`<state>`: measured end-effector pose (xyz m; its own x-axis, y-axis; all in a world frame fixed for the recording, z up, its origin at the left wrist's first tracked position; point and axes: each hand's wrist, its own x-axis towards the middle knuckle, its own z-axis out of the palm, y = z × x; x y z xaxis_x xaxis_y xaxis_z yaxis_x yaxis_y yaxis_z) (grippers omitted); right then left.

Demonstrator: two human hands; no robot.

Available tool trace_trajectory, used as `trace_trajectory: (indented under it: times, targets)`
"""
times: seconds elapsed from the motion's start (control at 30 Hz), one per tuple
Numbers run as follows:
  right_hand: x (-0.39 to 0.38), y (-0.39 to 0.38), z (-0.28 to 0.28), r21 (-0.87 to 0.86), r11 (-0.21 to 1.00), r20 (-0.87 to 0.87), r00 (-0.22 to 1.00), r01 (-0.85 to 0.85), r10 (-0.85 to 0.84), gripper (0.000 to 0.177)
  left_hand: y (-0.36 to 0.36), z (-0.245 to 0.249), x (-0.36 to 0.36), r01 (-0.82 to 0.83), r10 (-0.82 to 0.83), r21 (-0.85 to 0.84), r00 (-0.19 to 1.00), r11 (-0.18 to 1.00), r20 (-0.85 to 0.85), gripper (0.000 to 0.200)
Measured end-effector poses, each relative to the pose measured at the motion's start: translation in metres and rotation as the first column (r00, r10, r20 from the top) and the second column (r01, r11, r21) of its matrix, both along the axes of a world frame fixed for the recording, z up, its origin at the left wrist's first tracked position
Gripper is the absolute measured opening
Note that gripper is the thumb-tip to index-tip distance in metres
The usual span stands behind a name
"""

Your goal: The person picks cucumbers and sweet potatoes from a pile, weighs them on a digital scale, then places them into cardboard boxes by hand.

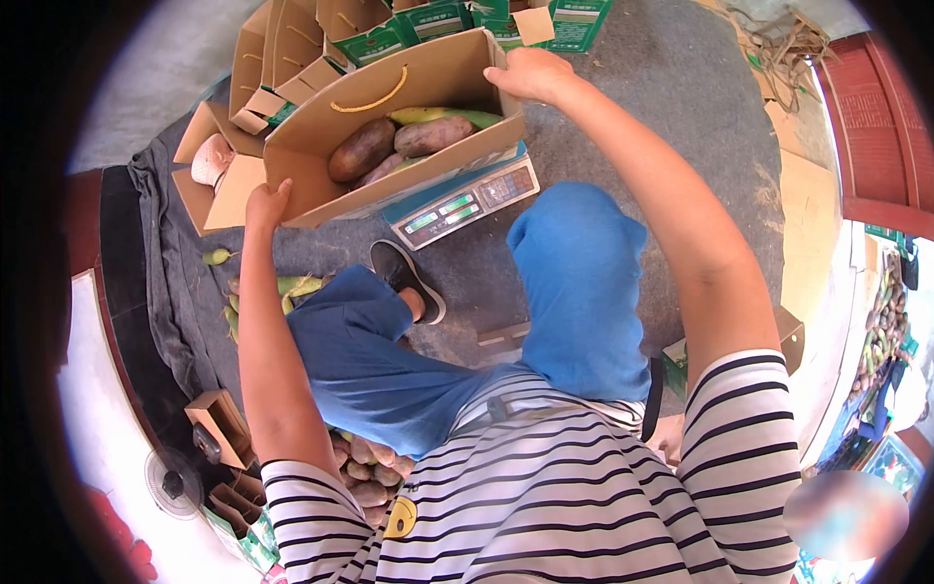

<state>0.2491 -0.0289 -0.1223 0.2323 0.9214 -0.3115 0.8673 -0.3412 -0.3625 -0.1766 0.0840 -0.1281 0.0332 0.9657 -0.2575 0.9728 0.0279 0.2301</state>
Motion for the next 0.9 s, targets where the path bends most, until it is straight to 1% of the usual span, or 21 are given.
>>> trace_trajectory:
  times: [0.07,0.13,0.17,0.2,0.23,0.27,0.3,0.33,0.37,0.4,0.43,0.5,0.57,0.6,0.63,0.7,0.77,0.8,0.83,0.87,0.9]
  targets:
    - [-0.001,0.000,0.003,0.005,1.000,-0.005,1.000,0.014,-0.014,0.043,-0.001,0.001,-0.001,-0.069,0.084,-0.107,0.987,0.992,0.140,0.053]
    - [-0.001,0.000,-0.003,0.035,0.999,-0.009,1.000,0.022,-0.021,0.041,-0.005,0.014,0.007,-0.091,0.105,-0.138,0.989,0.986,0.102,0.050]
    - [-0.001,0.003,-0.006,-0.005,1.000,-0.034,0.999,-0.016,0.016,0.039,-0.008,0.019,0.012,-0.099,0.113,-0.154,0.990,0.983,0.084,0.048]
    - [0.002,0.008,-0.011,-0.046,0.998,-0.054,0.998,-0.047,0.044,0.038,-0.001,0.002,-0.003,0.057,-0.057,-0.001,0.998,0.998,-0.009,0.045]
    - [0.009,0.007,-0.011,-0.096,0.994,-0.065,0.996,-0.061,0.055,0.037,0.014,-0.019,-0.020,0.239,-0.225,0.133,0.968,0.962,-0.108,0.043]
    - [0.006,-0.001,-0.002,-0.101,0.994,-0.087,0.996,-0.033,0.025,0.034,0.019,-0.021,-0.017,0.257,-0.240,0.102,0.958,0.961,-0.155,0.040]
    - [0.004,-0.009,0.001,-0.096,0.995,-0.051,0.999,0.006,-0.011,0.032,0.037,-0.043,-0.036,0.258,-0.250,0.081,0.964,0.963,-0.091,0.041]
    - [0.004,-0.019,0.006,-0.083,0.996,-0.043,0.998,0.038,-0.042,0.031,0.039,-0.038,-0.034,0.316,-0.316,0.082,0.949,0.945,-0.023,0.038]
    - [0.006,-0.028,0.001,-0.056,0.994,-0.034,0.995,0.096,-0.098,0.031,0.038,-0.033,-0.031,0.356,-0.358,0.131,0.934,0.925,-0.007,0.033]
    - [0.008,-0.037,-0.003,-0.032,0.994,-0.062,0.992,0.108,-0.110,0.031,0.043,-0.034,-0.033,0.395,-0.405,0.173,0.914,0.902,0.028,0.029]
    - [0.011,-0.049,-0.006,0.016,0.991,-0.058,0.990,0.132,-0.130,0.030,0.051,-0.037,-0.034,0.388,-0.397,0.170,0.917,0.906,0.024,0.028]
    - [0.023,-0.083,0.000,0.042,0.972,-0.131,0.966,0.231,-0.224,0.030,0.018,0.007,0.022,0.336,-0.351,0.145,0.932,0.931,0.092,0.028]
    - [0.040,-0.124,-0.005,0.034,0.944,-0.144,0.937,0.327,-0.319,0.029,-0.003,0.027,0.069,0.450,-0.483,0.208,0.862,0.868,0.154,0.028]
    - [0.049,-0.150,-0.012,0.067,0.924,-0.139,0.921,0.376,-0.365,0.029,-0.013,0.031,0.090,0.501,-0.544,0.238,0.819,0.832,0.182,0.028]
    - [0.059,-0.177,-0.020,0.103,0.902,-0.134,0.905,0.419,-0.405,0.028,-0.022,0.033,0.114,0.578,-0.616,0.244,0.778,0.778,0.121,0.026]
    - [0.073,-0.241,-0.031,0.101,0.846,-0.128,0.850,0.523,-0.511,0.030,-0.036,0.034,0.174,0.719,-0.740,0.238,0.672,0.652,-0.004,0.024]
    - [0.077,-0.313,-0.053,0.199,0.727,-0.214,0.753,0.657,-0.622,0.033,-0.071,0.042,0.253,0.799,-0.830,0.242,0.554,0.550,0.056,0.022]
    - [0.076,-0.353,-0.076,0.191,0.642,-0.224,0.669,0.743,-0.708,0.034,-0.092,0.044,0.290,0.835,-0.870,0.253,0.491,0.488,0.056,0.020]
    - [0.071,-0.391,-0.098,0.179,0.548,-0.238,0.576,0.817,-0.782,0.035,-0.120,0.049,0.332,0.869,-0.877,0.159,0.479,0.468,-0.035,0.019]
    - [0.055,-0.424,-0.105,0.174,0.403,-0.326,0.439,0.899,-0.838,0.036,-0.141,0.043,0.367,0.929,-0.932,0.128,0.357,0.346,-0.070,0.021]
    - [0.040,-0.459,-0.123,0.081,0.287,-0.356,0.297,0.955,-0.886,0.036,-0.172,0.046,0.399,0.950,-0.962,0.169,0.271,0.263,-0.028,0.020]
